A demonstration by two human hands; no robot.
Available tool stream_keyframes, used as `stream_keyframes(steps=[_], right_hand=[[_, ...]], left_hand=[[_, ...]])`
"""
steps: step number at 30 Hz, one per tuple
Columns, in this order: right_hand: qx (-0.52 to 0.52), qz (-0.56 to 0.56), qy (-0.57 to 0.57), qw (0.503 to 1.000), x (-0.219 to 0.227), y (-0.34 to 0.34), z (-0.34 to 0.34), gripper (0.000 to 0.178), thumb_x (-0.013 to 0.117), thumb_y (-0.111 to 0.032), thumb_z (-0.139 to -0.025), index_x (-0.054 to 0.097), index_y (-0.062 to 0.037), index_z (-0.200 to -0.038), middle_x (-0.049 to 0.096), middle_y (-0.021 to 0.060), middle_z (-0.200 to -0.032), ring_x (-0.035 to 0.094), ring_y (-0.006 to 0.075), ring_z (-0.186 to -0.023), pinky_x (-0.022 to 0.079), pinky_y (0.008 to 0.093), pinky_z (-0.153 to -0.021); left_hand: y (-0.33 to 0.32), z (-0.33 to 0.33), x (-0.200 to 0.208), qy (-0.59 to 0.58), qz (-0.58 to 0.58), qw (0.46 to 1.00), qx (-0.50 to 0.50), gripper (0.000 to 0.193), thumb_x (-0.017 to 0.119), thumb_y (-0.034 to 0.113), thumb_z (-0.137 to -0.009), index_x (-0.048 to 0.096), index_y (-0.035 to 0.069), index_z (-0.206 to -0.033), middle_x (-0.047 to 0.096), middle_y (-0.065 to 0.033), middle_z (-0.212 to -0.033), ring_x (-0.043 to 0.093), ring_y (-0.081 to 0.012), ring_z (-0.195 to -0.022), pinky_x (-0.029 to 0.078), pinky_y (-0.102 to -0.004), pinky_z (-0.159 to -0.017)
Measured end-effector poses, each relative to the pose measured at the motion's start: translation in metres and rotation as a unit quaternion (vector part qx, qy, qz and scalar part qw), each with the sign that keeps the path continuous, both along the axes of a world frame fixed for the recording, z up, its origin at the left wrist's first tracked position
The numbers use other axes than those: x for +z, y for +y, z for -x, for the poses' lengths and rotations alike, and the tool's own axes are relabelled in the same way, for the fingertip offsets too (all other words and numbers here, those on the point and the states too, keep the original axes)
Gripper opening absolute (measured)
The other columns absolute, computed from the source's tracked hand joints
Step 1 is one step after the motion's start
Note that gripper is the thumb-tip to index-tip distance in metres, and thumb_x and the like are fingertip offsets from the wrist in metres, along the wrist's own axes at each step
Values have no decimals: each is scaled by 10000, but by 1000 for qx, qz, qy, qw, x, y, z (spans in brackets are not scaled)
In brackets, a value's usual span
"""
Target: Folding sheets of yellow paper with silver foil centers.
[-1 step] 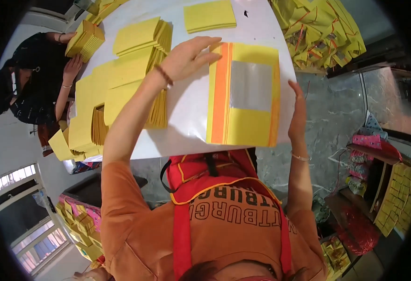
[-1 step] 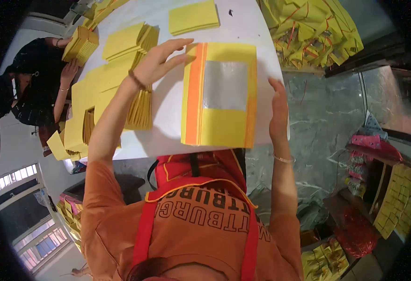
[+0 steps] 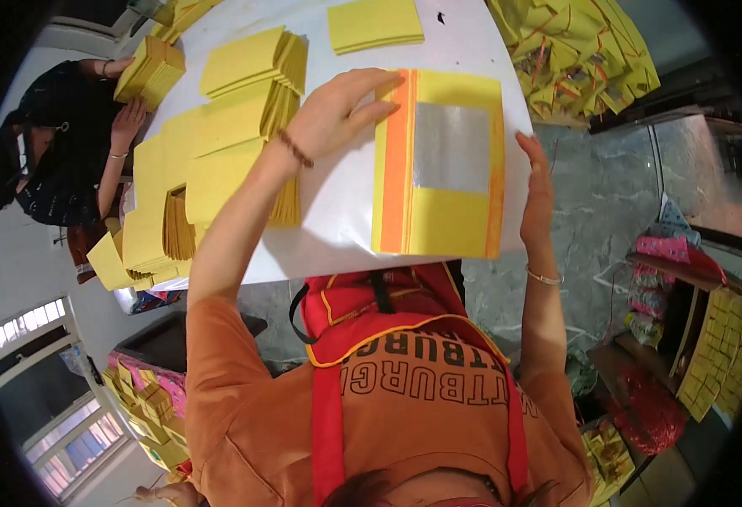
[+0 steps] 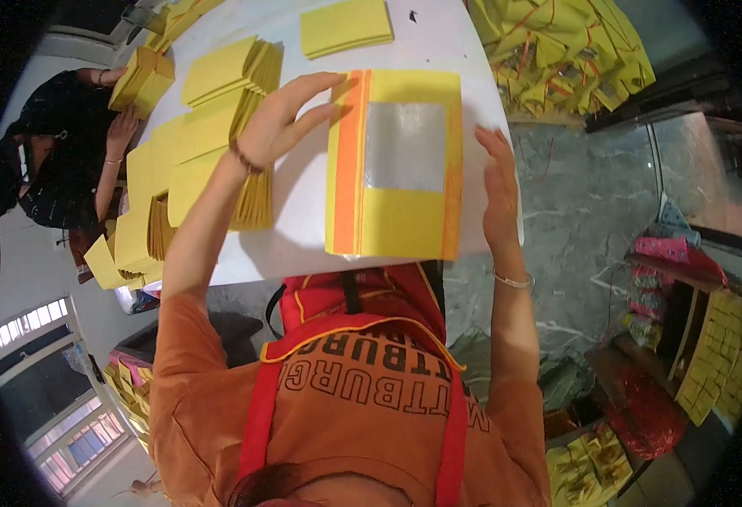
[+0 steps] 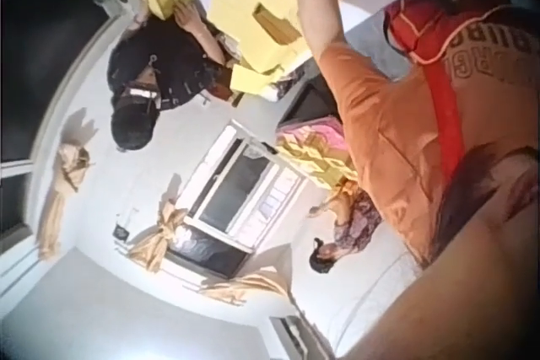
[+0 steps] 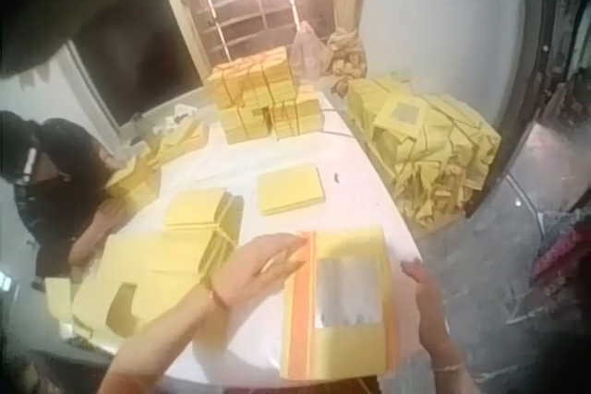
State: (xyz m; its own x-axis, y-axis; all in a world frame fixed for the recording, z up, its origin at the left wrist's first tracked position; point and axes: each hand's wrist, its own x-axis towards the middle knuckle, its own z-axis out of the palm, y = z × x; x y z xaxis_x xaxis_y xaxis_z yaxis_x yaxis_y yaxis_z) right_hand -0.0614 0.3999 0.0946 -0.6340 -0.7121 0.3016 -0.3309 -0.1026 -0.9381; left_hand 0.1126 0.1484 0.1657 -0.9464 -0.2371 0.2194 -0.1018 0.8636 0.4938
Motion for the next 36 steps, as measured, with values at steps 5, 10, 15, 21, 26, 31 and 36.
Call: stream_keyframes(steps=[5, 10, 15, 21, 26, 31, 36], right_hand=[[119, -92, 4, 989, 10, -8, -10, 309, 542, -179, -875, 588, -92, -1168, 599, 48, -1179, 328, 279, -1308, 210, 400, -1096], [96, -32, 120, 988, -2, -11, -9, 328, 677, -110, -775, 622, -94, -1097, 624, 38, -1128, 305, 281, -1316, 232, 404, -1090], [103, -10, 96, 990, -7, -13, -9, 259, 632, -135, -826, 629, -97, -1082, 620, 27, -1138, 307, 263, -1316, 227, 393, -1095], [183, 39, -197, 962, -11, -7, -6, 311, 427, -255, -963, 621, -31, -1059, 587, 97, -1195, 352, 249, -1288, 236, 375, -1090], [173, 5, -10, 985, -13, -9, 0, 496, 252, -346, -1001, 586, 20, -1007, 503, 159, -1281, 455, 216, -1202, 334, 342, -1017], [168, 12, -78, 983, -18, -9, -3, 539, 225, -407, -1001, 584, -5, -1010, 513, 146, -1281, 390, 232, -1256, 253, 351, -1066], [119, -13, -171, 978, -20, -11, -9, 526, 228, -445, -995, 575, -52, -957, 484, 132, -1321, 300, 271, -1325, 203, 398, -1088]], left_hand=[[83, -38, 16, 74, 43, 996, -38, 511, 666, 226, -794, 501, 34, -1238, 546, -171, -1196, 508, -326, -1100, 408, -406, -941], [117, -62, 1, -36, 29, 998, -42, 717, 715, 319, -704, 459, 3, -1294, 426, -182, -1339, 409, -366, -1201, 365, -425, -992], [122, -69, -8, -29, 100, 993, -46, 636, 699, 311, -723, 497, 24, -1253, 490, -150, -1276, 467, -327, -1144, 403, -400, -952], [117, -64, -4, 37, 123, 988, -84, 435, 710, 216, -718, 600, 26, -1093, 596, -99, -1072, 550, -261, -974, 480, -335, -814], [109, -63, -6, 67, 11, 997, -39, 251, 667, 164, -792, 635, 14, -990, 635, -71, -852, 592, -213, -758, 489, -292, -678], [98, -61, -5, -36, -309, 942, 122, 182, 595, 146, -892, 626, -25, -947, 608, -19, -753, 532, -92, -642, 437, -232, -618], [85, -58, -16, -43, -453, 883, 113, 184, 575, 168, -916, 639, -2, -946, 597, 35, -767, 503, -28, -692, 408, -191, -630]])
